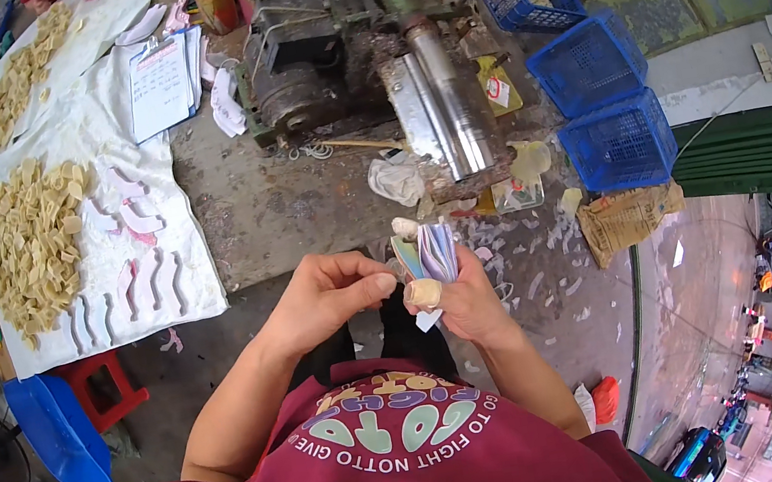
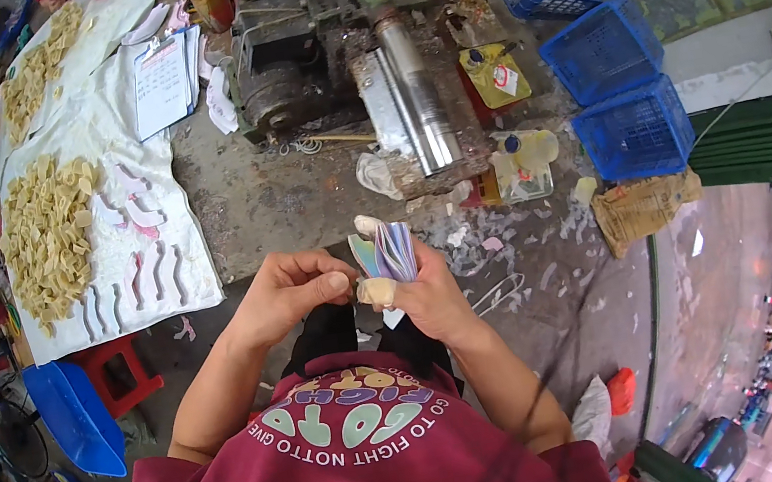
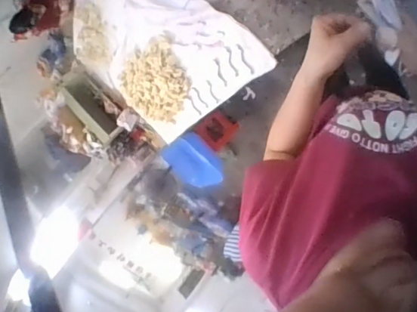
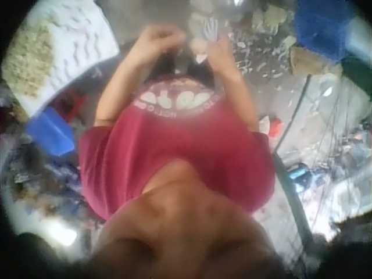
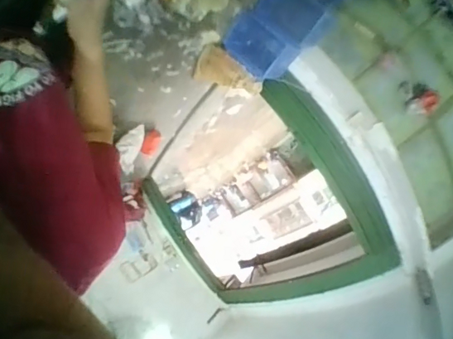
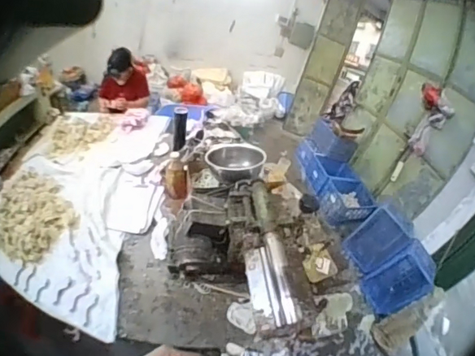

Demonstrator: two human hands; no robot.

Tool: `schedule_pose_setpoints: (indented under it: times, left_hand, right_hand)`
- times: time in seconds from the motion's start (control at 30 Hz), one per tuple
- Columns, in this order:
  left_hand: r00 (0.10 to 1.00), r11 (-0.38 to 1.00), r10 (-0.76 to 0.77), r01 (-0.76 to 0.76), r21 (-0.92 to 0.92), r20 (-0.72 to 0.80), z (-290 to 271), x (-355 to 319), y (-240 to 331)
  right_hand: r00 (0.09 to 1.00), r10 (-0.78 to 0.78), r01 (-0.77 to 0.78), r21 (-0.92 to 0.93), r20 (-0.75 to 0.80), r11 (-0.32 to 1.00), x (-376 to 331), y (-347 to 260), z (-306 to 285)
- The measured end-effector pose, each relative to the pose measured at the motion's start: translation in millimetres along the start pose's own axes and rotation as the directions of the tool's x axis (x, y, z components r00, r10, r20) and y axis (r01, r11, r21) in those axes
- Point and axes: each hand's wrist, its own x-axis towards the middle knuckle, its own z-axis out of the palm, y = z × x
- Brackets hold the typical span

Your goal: The person wraps small, colorful, rectangular items using a cylindrical metal tool. They pick up a flat wrapper, place the item on it, and roll it around the metal cylinder to form a tight cylindrical shape. The wrapped items are then placed on a white cloth on the table. The person occasionally pours a liquid from a plastic container into a metal bowl.

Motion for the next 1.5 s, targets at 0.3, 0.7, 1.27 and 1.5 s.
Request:
schedule_pose_setpoints:
  times: [0.3, 0.7, 1.27, 1.5]
  left_hand:
    - [0.975, 0.977, 0.206, -0.209, -0.030, -0.088, 61, 30, 17]
    - [0.827, 0.880, 0.393, -0.465, -0.095, -0.401, 127, 61, 12]
    - [0.472, 0.667, 0.734, -0.362, 0.652, -0.489, 86, 119, 29]
    - [0.343, 0.469, 0.846, -0.115, 0.876, -0.408, 64, 159, 9]
  right_hand:
    - [0.938, -0.037, 0.081, -0.115, 0.344, 0.990, 16, -60, -38]
    - [0.916, 0.014, -0.015, 0.001, 0.401, 1.000, 45, -101, -96]
    - [0.850, 0.268, -0.025, -0.474, 0.453, 0.880, 118, -223, -153]
    - [0.839, 0.436, -0.062, -0.740, 0.324, 0.670, 170, -205, -140]
